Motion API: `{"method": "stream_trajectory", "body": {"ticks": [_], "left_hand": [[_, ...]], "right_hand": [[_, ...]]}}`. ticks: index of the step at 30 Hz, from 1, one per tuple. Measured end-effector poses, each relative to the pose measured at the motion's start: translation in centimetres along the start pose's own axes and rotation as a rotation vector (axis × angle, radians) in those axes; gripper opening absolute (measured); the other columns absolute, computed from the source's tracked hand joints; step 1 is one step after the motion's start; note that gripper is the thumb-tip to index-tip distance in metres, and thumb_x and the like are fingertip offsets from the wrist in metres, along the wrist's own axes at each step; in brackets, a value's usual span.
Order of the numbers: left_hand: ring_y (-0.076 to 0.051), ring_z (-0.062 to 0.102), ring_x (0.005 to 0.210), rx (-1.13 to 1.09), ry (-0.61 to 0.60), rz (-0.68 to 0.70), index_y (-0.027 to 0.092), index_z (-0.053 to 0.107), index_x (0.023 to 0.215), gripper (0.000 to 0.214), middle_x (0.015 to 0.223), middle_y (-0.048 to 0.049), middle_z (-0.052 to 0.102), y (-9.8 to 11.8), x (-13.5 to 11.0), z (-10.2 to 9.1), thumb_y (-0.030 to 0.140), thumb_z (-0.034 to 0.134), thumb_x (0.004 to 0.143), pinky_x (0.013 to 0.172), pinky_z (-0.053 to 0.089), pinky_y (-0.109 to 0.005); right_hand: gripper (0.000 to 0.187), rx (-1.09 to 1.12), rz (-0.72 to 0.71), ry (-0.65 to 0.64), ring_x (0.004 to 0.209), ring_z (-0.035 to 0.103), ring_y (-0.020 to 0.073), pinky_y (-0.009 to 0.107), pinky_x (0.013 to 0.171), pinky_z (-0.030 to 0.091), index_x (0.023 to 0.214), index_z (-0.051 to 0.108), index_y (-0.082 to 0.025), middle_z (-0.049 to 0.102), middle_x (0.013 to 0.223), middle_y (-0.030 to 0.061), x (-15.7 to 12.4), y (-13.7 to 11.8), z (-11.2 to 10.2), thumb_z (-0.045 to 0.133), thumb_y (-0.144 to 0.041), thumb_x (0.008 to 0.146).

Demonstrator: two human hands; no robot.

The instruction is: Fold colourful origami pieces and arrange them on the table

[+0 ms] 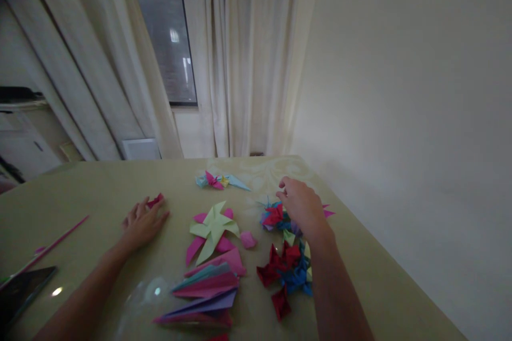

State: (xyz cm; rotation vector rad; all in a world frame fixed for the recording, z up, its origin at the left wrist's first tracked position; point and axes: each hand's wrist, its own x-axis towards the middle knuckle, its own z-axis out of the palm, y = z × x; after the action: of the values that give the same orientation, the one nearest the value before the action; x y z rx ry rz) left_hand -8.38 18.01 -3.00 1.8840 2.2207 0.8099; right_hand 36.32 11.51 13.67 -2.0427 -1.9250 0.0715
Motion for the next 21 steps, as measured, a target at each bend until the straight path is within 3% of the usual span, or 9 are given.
{"method": "stream_trajectory", "body": {"ticks": [4, 8, 12, 16, 21], "left_hand": [[-0.041, 0.058, 0.134, -0.018, -0.027, 0.123, 0.014, 0.070, 0.124, 0.043, 0.141, -0.0225, 0.061, -0.7, 0.5, 0.0, 0.037, 0.050, 0.094, 0.116, 0.041, -0.065], [-0.035, 0.072, 0.103, -0.102, -0.034, 0.245, 0.017, 0.071, 0.095, 0.030, 0.110, -0.0180, 0.070, 1.2, 1.3, -1.1, 0.035, 0.049, 0.089, 0.104, 0.054, -0.056], [-0.026, 0.074, 0.095, -0.262, -0.087, 0.417, 0.022, 0.070, 0.096, 0.024, 0.105, -0.0098, 0.072, 6.1, 0.0, -3.2, 0.037, 0.052, 0.094, 0.091, 0.061, -0.041], [-0.020, 0.072, 0.101, -0.507, -0.224, 0.635, 0.025, 0.068, 0.110, 0.016, 0.106, -0.0030, 0.075, 12.2, -4.0, -5.7, 0.036, 0.062, 0.101, 0.092, 0.059, -0.033], [-0.018, 0.071, 0.095, -0.683, -0.306, 0.731, 0.026, 0.068, 0.108, 0.007, 0.102, -0.0010, 0.074, 16.1, -7.8, -7.9, 0.025, 0.067, 0.101, 0.085, 0.059, -0.031]], "right_hand": [[0.016, 0.064, -0.071, 0.027, 0.090, 0.072, 0.0221, 0.030, 0.073, 0.044, 0.115, 0.070, -0.021, 0.079, 0.103, 0.0061, -0.7, -1.1, -0.6, 0.066, -0.028, 0.101], [0.014, 0.193, -0.165, 0.016, 0.083, 0.072, 0.0205, 0.029, 0.072, 0.046, 0.112, 0.071, -0.021, 0.079, 0.094, 0.0041, -1.6, -2.7, -1.3, 0.066, -0.027, 0.101], [0.013, 0.293, -0.296, -0.015, 0.087, 0.073, 0.0204, 0.030, 0.077, 0.049, 0.111, 0.073, -0.020, 0.079, 0.098, 0.0056, -2.5, -5.1, -1.2, 0.068, -0.026, 0.101], [0.026, 0.473, -0.465, -0.077, 0.091, 0.074, 0.0183, 0.029, 0.083, 0.052, 0.126, 0.071, -0.022, 0.079, 0.114, 0.0066, -3.4, -7.6, 0.0, 0.073, -0.028, 0.100], [0.011, 0.436, -0.582, -0.140, 0.093, 0.073, 0.0186, 0.027, 0.084, 0.049, 0.105, 0.078, -0.019, 0.080, 0.101, 0.0043, -3.8, -9.1, 0.8, 0.069, -0.015, 0.101]]}}
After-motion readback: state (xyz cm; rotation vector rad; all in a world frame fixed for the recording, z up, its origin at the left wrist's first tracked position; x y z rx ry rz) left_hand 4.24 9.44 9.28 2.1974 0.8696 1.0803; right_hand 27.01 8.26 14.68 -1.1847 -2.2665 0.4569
